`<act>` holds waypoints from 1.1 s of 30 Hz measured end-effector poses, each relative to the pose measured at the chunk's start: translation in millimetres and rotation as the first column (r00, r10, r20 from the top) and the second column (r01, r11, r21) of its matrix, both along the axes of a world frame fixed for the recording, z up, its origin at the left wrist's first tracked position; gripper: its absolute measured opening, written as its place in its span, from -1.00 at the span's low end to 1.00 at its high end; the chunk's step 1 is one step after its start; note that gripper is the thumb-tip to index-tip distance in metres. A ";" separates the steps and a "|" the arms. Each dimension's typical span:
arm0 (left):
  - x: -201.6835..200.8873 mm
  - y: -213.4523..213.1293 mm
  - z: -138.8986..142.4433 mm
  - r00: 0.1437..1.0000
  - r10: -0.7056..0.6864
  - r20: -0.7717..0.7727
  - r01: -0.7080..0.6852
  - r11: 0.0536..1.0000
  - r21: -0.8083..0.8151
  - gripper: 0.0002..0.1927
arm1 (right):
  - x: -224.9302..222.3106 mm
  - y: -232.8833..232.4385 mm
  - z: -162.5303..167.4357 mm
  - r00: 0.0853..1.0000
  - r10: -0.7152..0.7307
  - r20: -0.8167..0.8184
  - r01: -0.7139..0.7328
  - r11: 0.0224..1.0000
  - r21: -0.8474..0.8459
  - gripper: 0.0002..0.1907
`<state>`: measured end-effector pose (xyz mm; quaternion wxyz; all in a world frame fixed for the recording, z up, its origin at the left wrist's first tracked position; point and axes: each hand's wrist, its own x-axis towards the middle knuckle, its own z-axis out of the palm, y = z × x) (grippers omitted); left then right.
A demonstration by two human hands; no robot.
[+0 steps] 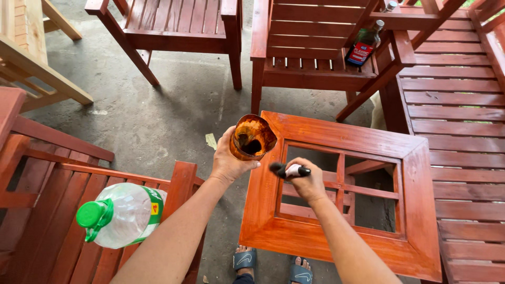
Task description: The person applies reddish-brown wood stain to a small wooden table frame using a brush, holding a stained plastic cup of stain in one hand while brushing the frame edges and inner rails, working around the table to coat the wood surfaces.
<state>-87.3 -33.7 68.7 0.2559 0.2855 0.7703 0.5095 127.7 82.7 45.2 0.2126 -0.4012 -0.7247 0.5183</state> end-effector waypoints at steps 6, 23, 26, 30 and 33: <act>-16.3 -4.3 4.3 0.998 -0.009 0.065 0.014 0.997 -0.074 0.26 | -37.8 29.0 5.0 0.986 0.089 -0.142 -0.042 0.952 0.304 -0.85; -8.8 -5.3 -13.1 0.998 0.004 0.063 -0.001 0.999 -0.042 0.23 | -14.6 -13.2 -8.2 0.954 0.228 0.193 -0.293 0.845 0.447 -0.72; -2.4 -1.9 -10.4 1.000 0.004 0.017 -0.004 1.000 -0.014 0.22 | 0.9 -37.5 -8.3 0.953 0.243 0.180 -0.299 0.850 0.433 -0.79; 7.5 0.1 -9.2 0.999 0.008 0.035 -0.008 1.000 -0.004 0.20 | 21.2 -65.1 -5.8 0.946 0.283 0.157 -0.323 0.850 0.415 -0.79; 18.8 -2.4 -9.9 0.997 0.011 0.078 -0.018 0.996 0.087 0.16 | 35.3 -82.2 -3.7 0.937 0.305 0.171 -0.348 0.854 0.386 -0.82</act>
